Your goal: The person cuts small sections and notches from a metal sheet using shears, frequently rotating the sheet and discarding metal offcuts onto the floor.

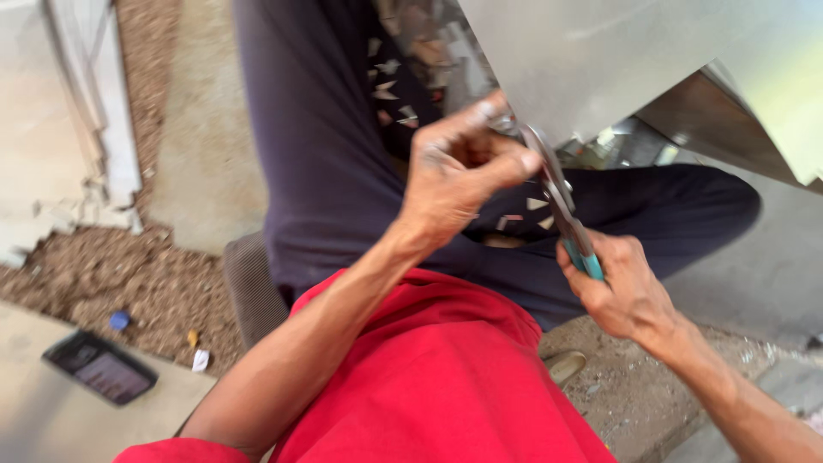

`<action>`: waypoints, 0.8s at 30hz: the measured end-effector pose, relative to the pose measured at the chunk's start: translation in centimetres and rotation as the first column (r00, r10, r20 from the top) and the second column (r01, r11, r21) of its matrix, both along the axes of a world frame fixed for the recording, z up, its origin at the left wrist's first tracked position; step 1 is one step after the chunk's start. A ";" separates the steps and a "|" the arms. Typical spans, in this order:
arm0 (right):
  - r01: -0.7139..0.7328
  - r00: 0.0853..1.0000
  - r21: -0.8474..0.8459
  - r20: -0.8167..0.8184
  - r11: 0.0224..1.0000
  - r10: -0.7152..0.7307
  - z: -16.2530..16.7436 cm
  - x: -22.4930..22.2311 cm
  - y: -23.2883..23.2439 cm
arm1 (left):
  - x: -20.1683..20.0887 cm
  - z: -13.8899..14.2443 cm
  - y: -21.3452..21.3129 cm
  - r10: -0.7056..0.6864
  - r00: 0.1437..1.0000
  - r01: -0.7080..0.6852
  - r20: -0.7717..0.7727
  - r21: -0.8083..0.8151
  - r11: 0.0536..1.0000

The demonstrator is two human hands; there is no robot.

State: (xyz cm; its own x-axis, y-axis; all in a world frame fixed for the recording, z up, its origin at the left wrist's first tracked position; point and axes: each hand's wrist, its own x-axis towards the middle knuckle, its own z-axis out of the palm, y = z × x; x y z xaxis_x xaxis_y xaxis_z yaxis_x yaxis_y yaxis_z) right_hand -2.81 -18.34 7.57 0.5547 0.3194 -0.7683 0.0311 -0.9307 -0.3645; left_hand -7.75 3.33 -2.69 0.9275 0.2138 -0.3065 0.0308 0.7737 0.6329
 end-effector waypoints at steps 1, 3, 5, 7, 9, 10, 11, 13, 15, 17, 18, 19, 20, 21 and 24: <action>0.029 0.999 -0.056 0.023 0.998 -0.028 0.3 -0.6 -1.6 | 0.6 0.3 -1.0 -0.065 0.998 0.065 0.010 -0.039 0.997; 0.112 0.994 -0.096 0.024 0.989 -0.110 1.2 -2.3 -5.1 | 1.5 0.7 -3.0 -0.198 0.980 0.201 0.030 -0.115 0.973; 0.212 0.977 -0.040 -0.015 0.976 -0.213 1.2 -4.3 -7.8 | 1.6 0.3 -4.5 -0.278 0.960 0.275 0.013 0.105 0.956; 0.351 0.929 -0.089 -0.089 0.932 -0.358 1.1 -6.6 -9.7 | 1.3 -0.7 -5.7 -0.265 0.964 0.227 0.034 0.416 0.880; 0.430 0.890 -0.093 -0.127 0.898 -0.439 0.4 -8.3 -10.5 | 1.0 -1.5 -6.2 -0.161 0.977 -0.002 0.143 0.751 0.660; 0.447 0.882 -0.070 -0.132 0.892 -0.452 0.0 -9.0 -10.5 | 1.1 -1.6 -6.0 -0.274 0.962 0.189 0.003 0.717 0.671; 0.462 0.875 -0.049 -0.139 0.885 -0.464 -0.3 -9.6 -10.3 | 1.4 -1.4 -5.3 -0.386 0.913 0.373 -0.133 0.655 0.657; 0.486 0.856 -0.046 -0.175 0.873 -0.486 -0.9 -10.2 -9.6 | 2.6 0.0 -3.4 -0.474 0.873 0.428 -0.117 0.652 0.626; 0.482 0.860 0.011 -0.196 0.876 -0.471 -1.2 -10.2 -8.5 | 4.1 2.3 0.7 -0.448 0.874 0.159 0.187 0.762 0.628; 0.450 0.883 0.115 -0.203 0.886 -0.422 -1.2 -9.8 -7.2 | 5.5 4.0 4.2 -0.127 0.983 0.157 -0.130 0.254 0.954; 0.447 0.885 0.129 -0.210 0.885 -0.416 -1.2 -9.6 -6.5 | 5.8 4.3 5.6 -0.042 0.995 0.059 -0.088 0.210 0.976; 0.444 0.886 0.137 -0.217 0.886 -0.410 -1.2 -9.4 -5.8 | 5.7 4.4 6.4 0.047 0.998 -0.039 -0.051 0.155 0.987; 0.435 0.890 0.145 -0.222 0.889 -0.399 -1.2 -9.2 -5.2 | 5.4 4.0 6.5 0.021 0.999 -0.011 -0.042 0.214 0.977; 0.429 0.893 0.163 -0.222 0.888 -0.391 -1.3 -8.9 -4.5 | 4.9 3.5 6.2 -0.001 1.000 0.010 -0.031 0.278 0.961; 0.435 0.888 0.190 -0.249 0.880 -0.385 -1.7 -8.3 -2.6 | 2.3 1.4 2.8 -0.181 0.978 0.204 -0.101 0.309 0.929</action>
